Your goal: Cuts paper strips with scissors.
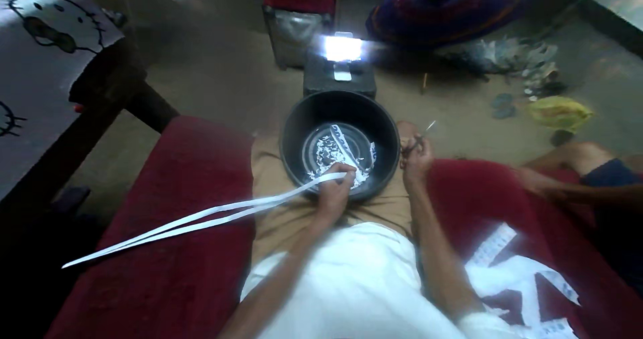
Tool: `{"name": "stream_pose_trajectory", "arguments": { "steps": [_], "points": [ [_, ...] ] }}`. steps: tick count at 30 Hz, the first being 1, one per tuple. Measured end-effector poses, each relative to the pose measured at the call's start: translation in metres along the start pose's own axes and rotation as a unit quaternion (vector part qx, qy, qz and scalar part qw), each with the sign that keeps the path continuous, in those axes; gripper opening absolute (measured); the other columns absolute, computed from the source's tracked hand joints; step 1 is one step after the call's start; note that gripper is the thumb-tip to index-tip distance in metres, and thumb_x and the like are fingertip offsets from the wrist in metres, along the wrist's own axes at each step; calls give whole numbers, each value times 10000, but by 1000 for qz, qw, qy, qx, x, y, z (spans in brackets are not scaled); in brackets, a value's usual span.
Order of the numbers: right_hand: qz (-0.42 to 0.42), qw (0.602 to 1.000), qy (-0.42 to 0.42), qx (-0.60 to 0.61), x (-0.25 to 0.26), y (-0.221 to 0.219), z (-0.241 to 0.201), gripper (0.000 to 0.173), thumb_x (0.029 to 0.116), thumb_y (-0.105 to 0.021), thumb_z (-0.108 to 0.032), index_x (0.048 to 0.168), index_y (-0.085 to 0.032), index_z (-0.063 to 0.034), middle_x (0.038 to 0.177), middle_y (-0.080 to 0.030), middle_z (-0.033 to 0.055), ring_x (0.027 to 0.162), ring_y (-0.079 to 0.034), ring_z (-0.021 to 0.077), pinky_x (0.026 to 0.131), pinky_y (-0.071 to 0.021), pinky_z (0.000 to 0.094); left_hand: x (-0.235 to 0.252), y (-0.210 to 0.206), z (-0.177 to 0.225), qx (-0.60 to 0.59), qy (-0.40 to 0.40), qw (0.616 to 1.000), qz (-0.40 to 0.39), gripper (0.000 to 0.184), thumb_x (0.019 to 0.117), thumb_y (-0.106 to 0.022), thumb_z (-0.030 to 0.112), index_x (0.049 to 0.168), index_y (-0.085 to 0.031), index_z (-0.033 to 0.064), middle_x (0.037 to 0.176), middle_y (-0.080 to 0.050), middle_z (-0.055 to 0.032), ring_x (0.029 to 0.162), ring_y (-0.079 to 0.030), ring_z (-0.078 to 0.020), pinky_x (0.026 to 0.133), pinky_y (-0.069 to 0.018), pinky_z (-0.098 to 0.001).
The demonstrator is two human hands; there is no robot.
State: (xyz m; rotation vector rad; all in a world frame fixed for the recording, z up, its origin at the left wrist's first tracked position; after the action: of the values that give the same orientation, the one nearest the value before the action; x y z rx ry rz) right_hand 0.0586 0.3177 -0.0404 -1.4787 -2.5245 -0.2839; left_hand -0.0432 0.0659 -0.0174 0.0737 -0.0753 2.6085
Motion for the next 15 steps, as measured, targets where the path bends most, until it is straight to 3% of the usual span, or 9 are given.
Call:
{"name": "stream_pose_trajectory", "arguments": {
  "steps": [4, 7, 10, 15],
  "points": [
    [10, 997, -11, -71, -4, 2, 3, 395, 1055, -566, -375, 1429, -523, -254, 922, -669, 47, 553, -564, 155, 455, -489, 318, -1, -1, -2, 13, 2, 1000, 2, 71, 981, -649, 44, 1031, -699, 45, 903, -701, -45, 725, -652, -126, 695, -566, -281],
    [15, 994, 28, -102, 1, -5, -15, 420, 1057, -573, -263, 1437, -514, -97, 1022, -679, 116, 685, -618, 177, 596, -539, 339, 0, 0, -1, 17, 3, 1000, 3, 75, 975, -650, 36, 1027, -704, 44, 895, -699, -45, 724, -653, -129, 698, -568, -291],
    [23, 990, 56, -130, 1, -5, -22, 415, 1053, -577, -237, 1425, -519, -61, 1070, -690, 138, 787, -669, 202, 700, -579, 369, 0, 0, -1, 15, -7, 1000, 1, 76, 976, -648, 37, 1032, -700, 39, 892, -699, -52, 718, -652, -131, 697, -572, -301],
    [34, 979, 78, -184, -3, -1, -21, 407, 1055, -562, -254, 1421, -525, -81, 1026, -682, 135, 720, -641, 204, 647, -564, 385, 1, 1, -2, 24, -6, 1000, -2, 87, 986, -634, 44, 1039, -702, 32, 901, -698, -60, 726, -652, -142, 709, -572, -318]
  ]
}}
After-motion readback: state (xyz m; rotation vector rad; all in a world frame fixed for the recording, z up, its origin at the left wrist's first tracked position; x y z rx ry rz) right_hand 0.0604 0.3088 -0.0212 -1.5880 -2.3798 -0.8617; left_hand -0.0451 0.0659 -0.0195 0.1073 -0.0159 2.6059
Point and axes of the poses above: each hand's wrist, its own x-axis towards the middle knuckle, its own y-axis out of the back of the hand, z = x × y, the point moved 8 cm from there along x, towards the middle knuckle
